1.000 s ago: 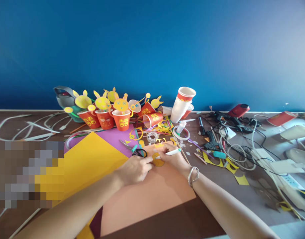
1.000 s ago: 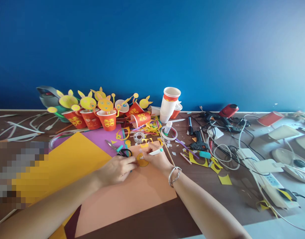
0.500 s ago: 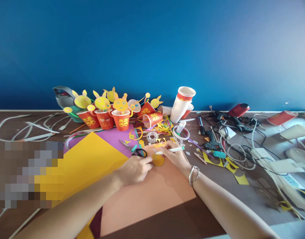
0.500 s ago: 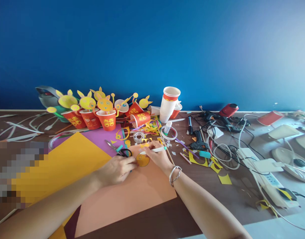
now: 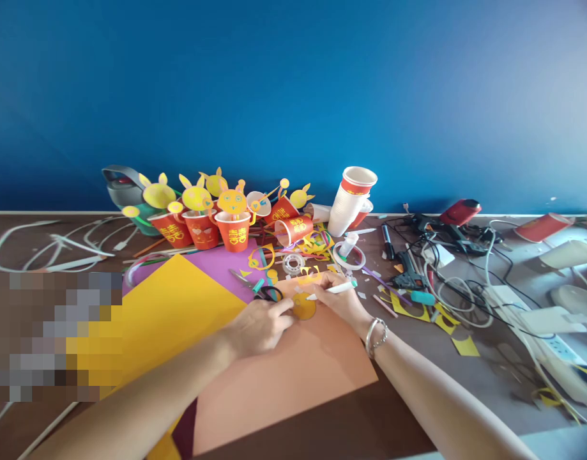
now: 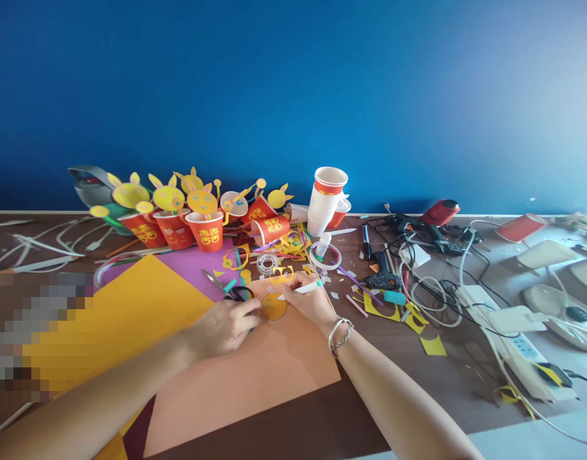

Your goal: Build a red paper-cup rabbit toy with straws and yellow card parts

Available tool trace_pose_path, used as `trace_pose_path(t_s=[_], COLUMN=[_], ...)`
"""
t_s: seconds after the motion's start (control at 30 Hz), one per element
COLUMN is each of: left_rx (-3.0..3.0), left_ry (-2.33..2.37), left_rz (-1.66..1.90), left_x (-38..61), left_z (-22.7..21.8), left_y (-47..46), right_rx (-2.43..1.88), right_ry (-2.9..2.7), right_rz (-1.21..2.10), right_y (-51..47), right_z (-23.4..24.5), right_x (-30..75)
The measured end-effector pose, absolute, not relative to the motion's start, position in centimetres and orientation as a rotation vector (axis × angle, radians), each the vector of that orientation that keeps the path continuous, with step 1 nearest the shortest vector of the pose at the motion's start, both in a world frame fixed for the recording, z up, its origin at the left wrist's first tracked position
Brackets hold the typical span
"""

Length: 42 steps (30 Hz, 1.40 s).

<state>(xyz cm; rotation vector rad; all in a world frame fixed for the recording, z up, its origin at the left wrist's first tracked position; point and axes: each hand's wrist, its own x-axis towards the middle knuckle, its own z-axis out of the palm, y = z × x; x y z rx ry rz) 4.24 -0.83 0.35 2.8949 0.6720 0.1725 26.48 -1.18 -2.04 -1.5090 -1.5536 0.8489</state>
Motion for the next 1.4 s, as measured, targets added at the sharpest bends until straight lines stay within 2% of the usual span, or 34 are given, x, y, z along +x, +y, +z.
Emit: trace_pose_path(t_s=[1.4], left_rx=[2.931], left_ry=[0.705], left_rz=[0.139], left_x=[4.4], left_z=[0.49], left_y=[-0.83], right_rx=[-1.524], right_ry=[-1.541], right_rz=[0.808], right_y=[-0.94], right_z=[-2.56], right_x=[26.41])
